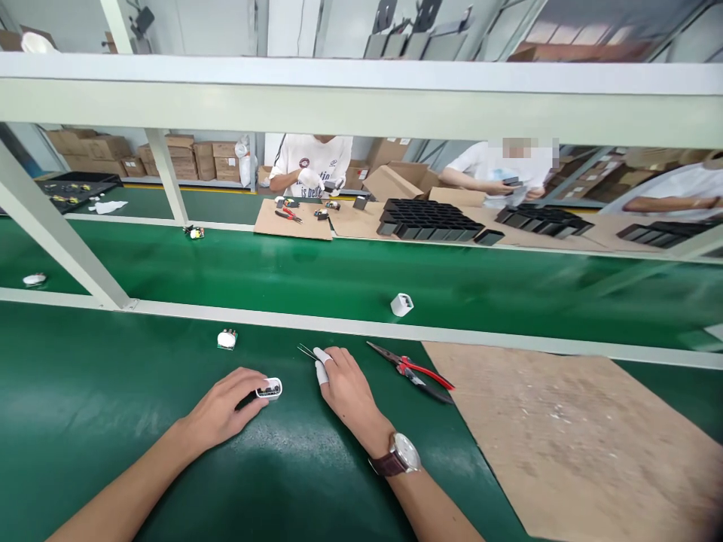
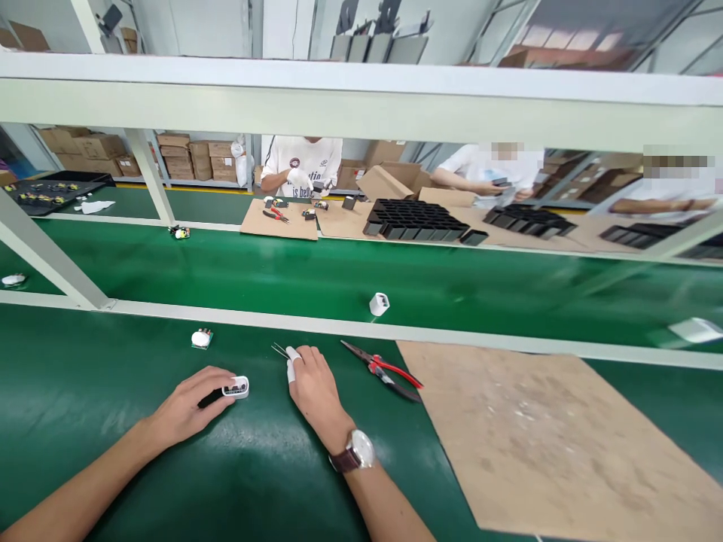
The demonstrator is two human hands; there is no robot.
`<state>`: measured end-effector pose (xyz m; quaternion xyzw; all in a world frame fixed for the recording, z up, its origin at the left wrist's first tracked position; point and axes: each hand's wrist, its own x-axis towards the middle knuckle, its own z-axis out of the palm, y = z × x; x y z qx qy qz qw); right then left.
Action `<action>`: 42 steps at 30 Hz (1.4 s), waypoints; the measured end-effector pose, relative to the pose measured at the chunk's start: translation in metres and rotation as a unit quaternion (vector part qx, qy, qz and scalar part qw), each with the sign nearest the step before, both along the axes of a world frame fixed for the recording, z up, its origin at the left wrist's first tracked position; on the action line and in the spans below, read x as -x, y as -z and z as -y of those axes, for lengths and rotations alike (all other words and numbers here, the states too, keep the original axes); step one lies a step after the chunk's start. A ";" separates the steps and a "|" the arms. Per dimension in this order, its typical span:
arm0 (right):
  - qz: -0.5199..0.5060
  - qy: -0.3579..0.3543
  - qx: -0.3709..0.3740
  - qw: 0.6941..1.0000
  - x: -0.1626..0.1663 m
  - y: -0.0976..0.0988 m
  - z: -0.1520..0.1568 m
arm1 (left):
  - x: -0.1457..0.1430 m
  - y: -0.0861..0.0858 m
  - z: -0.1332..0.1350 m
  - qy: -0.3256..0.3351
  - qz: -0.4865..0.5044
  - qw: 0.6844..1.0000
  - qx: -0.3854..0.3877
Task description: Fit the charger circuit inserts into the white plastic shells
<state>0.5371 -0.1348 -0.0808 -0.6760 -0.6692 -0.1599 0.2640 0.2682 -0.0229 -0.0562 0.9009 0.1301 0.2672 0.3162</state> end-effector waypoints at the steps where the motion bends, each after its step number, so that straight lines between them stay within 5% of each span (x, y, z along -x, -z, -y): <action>1: -0.013 -0.012 -0.005 1.000 0.002 -0.002 0.001 | 0.000 0.000 0.001 -0.021 -0.017 0.999 0.025; 8: -0.045 -0.149 -0.027 0.987 0.037 -0.033 0.020 | 0.001 0.006 0.007 -0.077 -0.053 0.993 0.078; 31: 0.047 -0.158 0.041 0.985 0.052 -0.046 0.019 | 0.000 0.012 0.007 -0.079 -0.062 0.992 0.080; 42: 0.031 -0.149 0.004 0.988 0.046 -0.045 0.019 | 0.000 0.009 0.008 -0.073 -0.058 0.993 0.068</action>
